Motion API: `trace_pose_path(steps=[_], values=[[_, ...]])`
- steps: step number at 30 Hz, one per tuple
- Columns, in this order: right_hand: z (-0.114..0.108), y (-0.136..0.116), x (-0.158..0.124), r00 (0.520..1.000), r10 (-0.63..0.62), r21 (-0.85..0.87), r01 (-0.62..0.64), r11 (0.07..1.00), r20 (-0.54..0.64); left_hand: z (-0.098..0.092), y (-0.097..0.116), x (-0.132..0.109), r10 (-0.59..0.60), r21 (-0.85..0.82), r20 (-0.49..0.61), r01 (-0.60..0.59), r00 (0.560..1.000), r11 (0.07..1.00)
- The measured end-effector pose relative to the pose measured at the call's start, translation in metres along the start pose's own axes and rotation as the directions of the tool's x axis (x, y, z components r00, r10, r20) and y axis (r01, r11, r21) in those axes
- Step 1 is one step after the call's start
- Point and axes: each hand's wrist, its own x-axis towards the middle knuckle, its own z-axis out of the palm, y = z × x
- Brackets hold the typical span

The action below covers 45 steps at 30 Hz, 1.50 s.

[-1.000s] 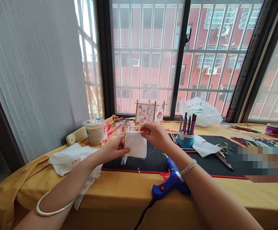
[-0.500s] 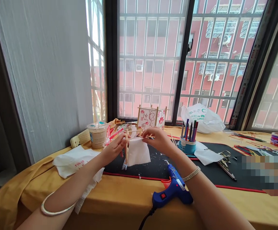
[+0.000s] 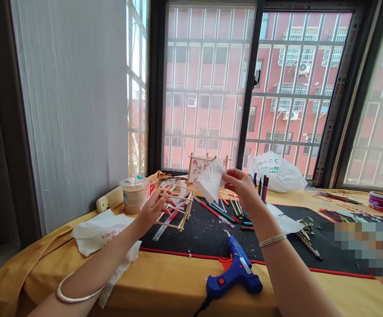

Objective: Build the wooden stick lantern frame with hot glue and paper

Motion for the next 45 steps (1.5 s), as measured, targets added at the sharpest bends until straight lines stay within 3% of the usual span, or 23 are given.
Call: trace_pose_path(steps=[4,9,13,16,18,21,23,26,28,31,36,40,45], values=[[-0.008,0.017,0.006,0.978,0.208,-0.092,-0.206,0.974,0.008,-0.001,-0.002,0.000,-0.045,-0.106,-0.087,0.035,0.995,0.994],[-0.011,0.041,0.007,0.927,0.373,-0.230,-0.369,0.900,-0.027,0.000,-0.003,-0.001,-0.117,-0.155,-0.082,0.103,0.990,0.982],[-0.012,0.043,0.009,0.927,0.355,-0.280,-0.374,0.884,-0.118,0.001,0.004,-0.004,-0.161,-0.134,-0.044,0.154,0.986,0.979],[-0.015,0.020,-0.001,0.949,0.241,-0.257,-0.289,0.922,-0.204,0.000,0.007,-0.005,-0.183,-0.115,-0.028,0.179,0.983,0.977],[-0.016,-0.004,-0.024,0.957,0.158,-0.221,-0.214,0.952,-0.245,0.000,0.007,-0.005,-0.193,-0.118,-0.021,0.189,0.981,0.975],[-0.011,-0.029,-0.087,0.970,0.091,-0.129,-0.123,0.984,-0.227,0.001,0.006,-0.005,-0.195,-0.156,-0.007,0.192,0.981,0.969],[-0.001,-0.025,-0.138,0.973,0.180,0.063,-0.172,0.983,-0.146,0.003,0.006,-0.006,-0.179,-0.200,-0.001,0.175,0.984,0.964],[0.018,0.006,-0.197,0.878,0.479,0.320,-0.452,0.832,-0.005,0.006,0.009,-0.009,-0.152,-0.268,0.023,0.153,0.988,0.951],[0.031,0.026,-0.218,0.743,0.669,0.398,-0.617,0.679,0.012,0.008,0.010,-0.012,-0.142,-0.297,0.058,0.153,0.988,0.942],[0.046,0.028,-0.224,0.629,0.774,0.527,-0.636,0.564,-0.068,0.008,0.011,-0.015,-0.129,-0.307,0.121,0.161,0.984,0.938],[0.061,-0.019,-0.221,0.604,0.795,0.618,-0.604,0.504,-0.058,0.010,0.013,-0.017,-0.102,-0.247,0.212,0.154,0.972,0.957],[0.065,-0.036,-0.224,0.610,0.785,0.699,-0.608,0.378,0.106,0.012,0.012,-0.015,-0.067,-0.164,0.226,0.106,0.972,0.981],[0.065,-0.028,-0.236,0.649,0.760,0.699,-0.551,0.457,0.015,0.016,0.001,-0.015,0.037,0.068,0.205,-0.052,0.978,0.996]])
